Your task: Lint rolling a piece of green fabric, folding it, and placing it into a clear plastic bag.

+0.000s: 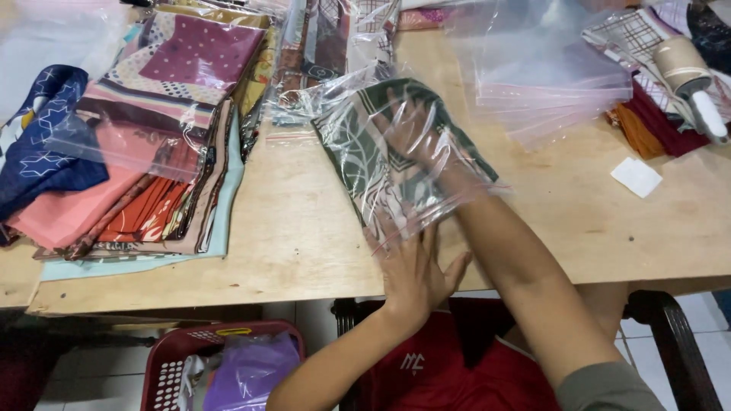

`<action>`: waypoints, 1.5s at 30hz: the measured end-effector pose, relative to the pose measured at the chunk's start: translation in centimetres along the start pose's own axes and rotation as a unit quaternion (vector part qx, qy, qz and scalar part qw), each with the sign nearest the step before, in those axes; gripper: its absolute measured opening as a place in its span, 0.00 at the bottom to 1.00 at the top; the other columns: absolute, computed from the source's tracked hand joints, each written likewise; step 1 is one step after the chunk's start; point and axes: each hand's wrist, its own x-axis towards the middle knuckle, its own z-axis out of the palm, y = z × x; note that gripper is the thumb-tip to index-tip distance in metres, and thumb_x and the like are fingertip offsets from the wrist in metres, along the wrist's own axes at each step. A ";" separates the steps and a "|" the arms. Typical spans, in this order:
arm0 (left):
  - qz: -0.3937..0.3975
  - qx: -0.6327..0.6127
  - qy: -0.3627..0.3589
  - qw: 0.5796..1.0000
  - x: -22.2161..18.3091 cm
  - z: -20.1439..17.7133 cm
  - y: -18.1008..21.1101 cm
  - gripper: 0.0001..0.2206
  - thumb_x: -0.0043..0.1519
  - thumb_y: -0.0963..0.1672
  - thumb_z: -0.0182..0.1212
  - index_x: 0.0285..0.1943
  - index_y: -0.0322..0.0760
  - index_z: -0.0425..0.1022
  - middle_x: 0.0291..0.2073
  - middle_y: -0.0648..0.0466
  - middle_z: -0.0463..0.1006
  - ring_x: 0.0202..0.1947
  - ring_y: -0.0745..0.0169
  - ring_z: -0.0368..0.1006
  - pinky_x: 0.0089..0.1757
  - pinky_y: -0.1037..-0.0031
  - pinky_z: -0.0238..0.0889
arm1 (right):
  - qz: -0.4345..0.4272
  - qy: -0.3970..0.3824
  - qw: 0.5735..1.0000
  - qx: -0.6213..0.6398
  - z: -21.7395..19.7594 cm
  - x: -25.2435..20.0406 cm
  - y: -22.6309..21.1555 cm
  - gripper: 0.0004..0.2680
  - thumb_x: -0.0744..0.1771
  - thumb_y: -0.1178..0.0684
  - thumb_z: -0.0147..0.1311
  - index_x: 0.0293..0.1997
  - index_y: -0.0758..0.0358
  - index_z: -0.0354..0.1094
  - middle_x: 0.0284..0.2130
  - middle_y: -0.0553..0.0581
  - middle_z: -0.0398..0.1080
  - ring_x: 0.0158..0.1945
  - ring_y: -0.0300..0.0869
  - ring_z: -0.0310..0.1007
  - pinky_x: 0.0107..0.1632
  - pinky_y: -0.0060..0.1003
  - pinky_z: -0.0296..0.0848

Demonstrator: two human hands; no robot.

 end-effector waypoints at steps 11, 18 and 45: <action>-0.018 -0.008 -0.032 0.999 0.0 0.8 0.2 0.41 0.58 0.62 0.49 0.79 0.44 0.50 0.75 0.36 0.46 0.71 0.06 0.30 0.56 0.14 0.23 | 0.050 0.182 0.980 0.067 9.1 -0.2 -2.3 0.25 0.66 0.19 0.45 0.68 0.29 0.64 0.70 0.59 0.58 0.76 0.62 0.45 0.74 0.63 0.48; -0.032 -0.015 -0.078 0.996 0.2 0.5 0.5 0.42 0.58 0.62 0.43 0.80 0.46 0.44 0.77 0.38 0.44 0.71 0.09 0.32 0.55 0.12 0.19 | -0.149 0.070 0.984 0.074 5.5 0.7 -3.3 0.20 0.70 0.26 0.42 0.65 0.37 0.67 0.70 0.54 0.60 0.77 0.55 0.44 0.71 0.72 0.36; -0.048 0.103 0.132 0.985 0.0 5.2 -0.1 0.46 0.56 0.70 0.32 0.81 0.55 0.45 0.80 0.41 0.34 0.72 0.05 0.28 0.61 0.19 0.31 | 0.040 -0.237 0.970 -0.022 3.6 4.0 -0.2 0.39 0.64 0.20 0.10 0.78 0.59 0.20 0.76 0.71 0.21 0.79 0.65 0.19 0.71 0.69 0.12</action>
